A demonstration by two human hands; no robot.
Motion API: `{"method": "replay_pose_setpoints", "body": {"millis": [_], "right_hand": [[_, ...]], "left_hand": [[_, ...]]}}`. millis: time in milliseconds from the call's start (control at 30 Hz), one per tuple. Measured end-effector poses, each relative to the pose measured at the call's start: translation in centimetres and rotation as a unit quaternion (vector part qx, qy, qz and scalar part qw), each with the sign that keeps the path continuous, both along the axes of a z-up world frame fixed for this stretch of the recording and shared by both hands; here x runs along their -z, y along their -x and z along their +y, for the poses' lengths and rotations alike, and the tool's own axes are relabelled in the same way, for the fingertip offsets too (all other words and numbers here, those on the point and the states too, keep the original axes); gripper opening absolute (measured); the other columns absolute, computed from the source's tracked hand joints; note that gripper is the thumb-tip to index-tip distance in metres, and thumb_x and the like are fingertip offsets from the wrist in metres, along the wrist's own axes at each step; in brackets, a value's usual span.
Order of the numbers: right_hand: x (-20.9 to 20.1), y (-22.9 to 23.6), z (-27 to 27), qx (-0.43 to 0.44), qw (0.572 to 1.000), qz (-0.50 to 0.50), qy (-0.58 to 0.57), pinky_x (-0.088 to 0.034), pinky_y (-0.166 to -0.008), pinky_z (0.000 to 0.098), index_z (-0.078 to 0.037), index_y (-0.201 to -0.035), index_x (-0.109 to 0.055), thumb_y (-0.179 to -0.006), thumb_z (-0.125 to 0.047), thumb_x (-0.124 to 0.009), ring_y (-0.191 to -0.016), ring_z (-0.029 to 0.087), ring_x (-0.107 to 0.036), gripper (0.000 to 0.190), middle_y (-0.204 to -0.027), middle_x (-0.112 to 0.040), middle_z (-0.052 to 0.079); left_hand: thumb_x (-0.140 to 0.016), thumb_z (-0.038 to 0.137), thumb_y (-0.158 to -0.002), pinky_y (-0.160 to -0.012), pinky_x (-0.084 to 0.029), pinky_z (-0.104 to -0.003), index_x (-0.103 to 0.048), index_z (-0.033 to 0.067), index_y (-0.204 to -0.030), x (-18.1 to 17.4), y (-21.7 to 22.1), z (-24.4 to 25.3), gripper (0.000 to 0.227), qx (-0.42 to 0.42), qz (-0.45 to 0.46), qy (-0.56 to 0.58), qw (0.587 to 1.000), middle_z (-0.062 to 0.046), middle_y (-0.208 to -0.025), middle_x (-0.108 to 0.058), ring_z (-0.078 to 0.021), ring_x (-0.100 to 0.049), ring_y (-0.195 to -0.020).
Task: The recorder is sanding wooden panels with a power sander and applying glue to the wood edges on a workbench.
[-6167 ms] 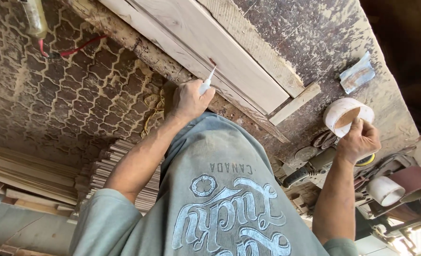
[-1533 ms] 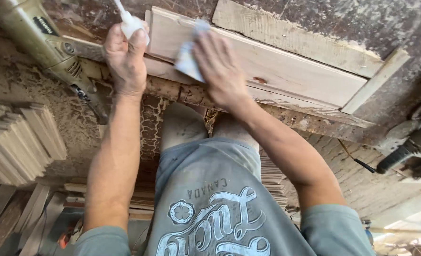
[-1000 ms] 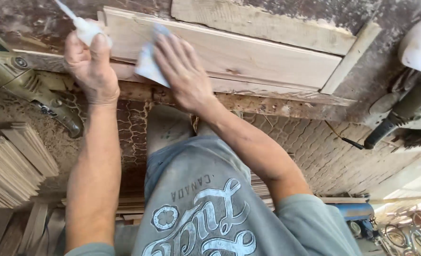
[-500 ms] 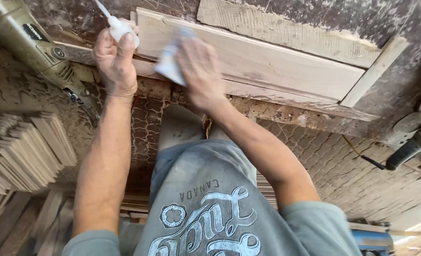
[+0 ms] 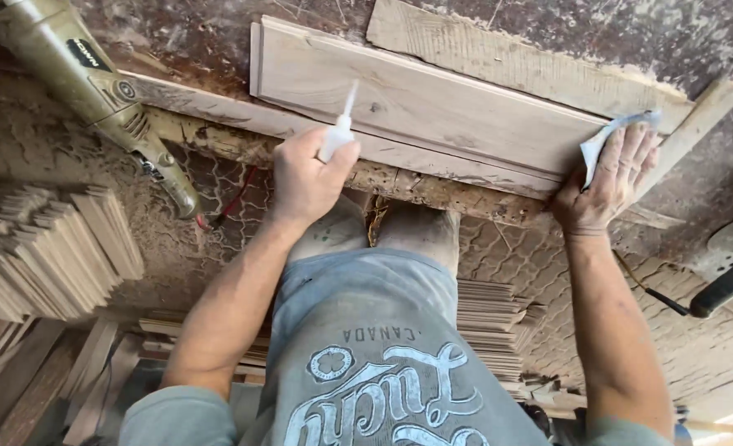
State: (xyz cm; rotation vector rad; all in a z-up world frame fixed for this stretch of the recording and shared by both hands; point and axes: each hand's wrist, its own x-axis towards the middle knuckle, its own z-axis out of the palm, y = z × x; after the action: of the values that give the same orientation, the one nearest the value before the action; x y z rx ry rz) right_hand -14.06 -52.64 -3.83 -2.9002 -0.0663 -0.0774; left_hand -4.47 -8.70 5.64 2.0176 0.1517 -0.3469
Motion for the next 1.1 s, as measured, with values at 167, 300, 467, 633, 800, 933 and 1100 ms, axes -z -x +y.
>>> {"method": "replay_pose_setpoints", "body": {"millis": [167,300,467,633,800,933,1100], "right_hand": [[-0.1,0.1,0.0,0.017,1.0,0.025,0.003,-0.011,-0.13,0.0526,0.008,-0.157,-0.047,-0.107,-0.008,-0.056,-0.155,0.038,-0.026,0.053,-0.165,-0.032,0.022],[-0.3,-0.3,0.2,0.024,0.999,0.034,-0.016,-0.009,-0.13,0.0531,0.006,-0.159,-0.046,-0.108,-0.009,-0.057,-0.156,0.038,-0.023,0.054,-0.166,-0.031,0.022],[0.0,-0.2,0.0,0.033,0.998,0.041,-0.014,-0.008,-0.131,0.0523,0.005,-0.16,-0.045,-0.109,-0.013,-0.056,-0.157,0.036,-0.021,0.055,-0.167,-0.029,0.02],[-0.2,-0.2,0.0,0.038,0.998,0.045,-0.021,-0.006,-0.131,0.0532,0.005,-0.16,-0.045,-0.109,-0.01,-0.057,-0.157,0.035,-0.019,0.055,-0.167,-0.028,0.019],[0.2,0.0,-0.4,0.03,0.999,0.038,-0.023,-0.006,-0.131,0.0558,0.001,-0.161,-0.044,-0.108,-0.006,-0.063,-0.158,0.035,-0.018,0.057,-0.168,-0.027,0.018],[-0.2,-0.2,-0.2,0.033,0.998,0.051,-0.025,-0.007,-0.13,0.0574,0.005,-0.16,-0.045,-0.106,-0.008,-0.06,-0.156,0.038,-0.019,0.058,-0.167,-0.029,0.022],[-0.1,-0.3,-0.2,0.018,0.999,0.03,-0.019,-0.011,-0.128,0.0611,0.007,-0.158,-0.049,-0.106,-0.005,-0.062,-0.155,0.039,-0.022,0.055,-0.165,-0.031,0.022]], "left_hand": [[-0.073,0.023,-0.096,-0.037,-0.029,-0.029,-0.056,0.0065,-0.068,2.6,0.8,-1.0,0.037,-0.003,0.021,0.0,1.0,0.002,-0.053,-0.046,-0.0117,-0.036,-0.044],[-0.073,0.024,-0.097,-0.034,-0.029,-0.027,-0.048,0.0122,-0.065,3.7,1.0,-1.4,0.042,-0.001,0.034,-0.003,0.999,0.004,-0.056,-0.043,-0.0109,-0.035,-0.044],[-0.072,0.023,-0.096,-0.034,-0.028,-0.028,-0.051,0.0112,-0.065,3.5,1.2,-1.7,0.039,-0.01,0.05,-0.003,0.999,0.004,-0.054,-0.045,-0.0105,-0.035,-0.043],[-0.071,0.018,-0.097,-0.034,-0.029,-0.026,-0.064,0.0032,-0.077,3.4,1.9,-0.8,0.026,-0.022,0.003,-0.004,1.0,0.002,-0.054,-0.048,-0.0101,-0.038,-0.042],[-0.071,0.026,-0.097,-0.034,-0.027,-0.028,-0.051,0.0121,-0.067,3.3,4.5,-0.4,0.039,0.036,0.066,-0.028,0.997,0.003,-0.057,-0.044,-0.0103,-0.035,-0.045],[-0.072,0.021,-0.095,-0.038,-0.029,-0.03,-0.05,0.0088,-0.066,1.6,3.7,-1.2,0.038,0.031,0.064,-0.027,0.997,0.001,-0.055,-0.045,-0.0114,-0.036,-0.046],[-0.072,0.019,-0.093,-0.039,-0.029,-0.029,-0.053,0.0088,-0.065,2.0,4.5,-1.3,0.036,0.007,0.083,-0.024,0.996,0.002,-0.054,-0.045,-0.0109,-0.036,-0.046]]}}
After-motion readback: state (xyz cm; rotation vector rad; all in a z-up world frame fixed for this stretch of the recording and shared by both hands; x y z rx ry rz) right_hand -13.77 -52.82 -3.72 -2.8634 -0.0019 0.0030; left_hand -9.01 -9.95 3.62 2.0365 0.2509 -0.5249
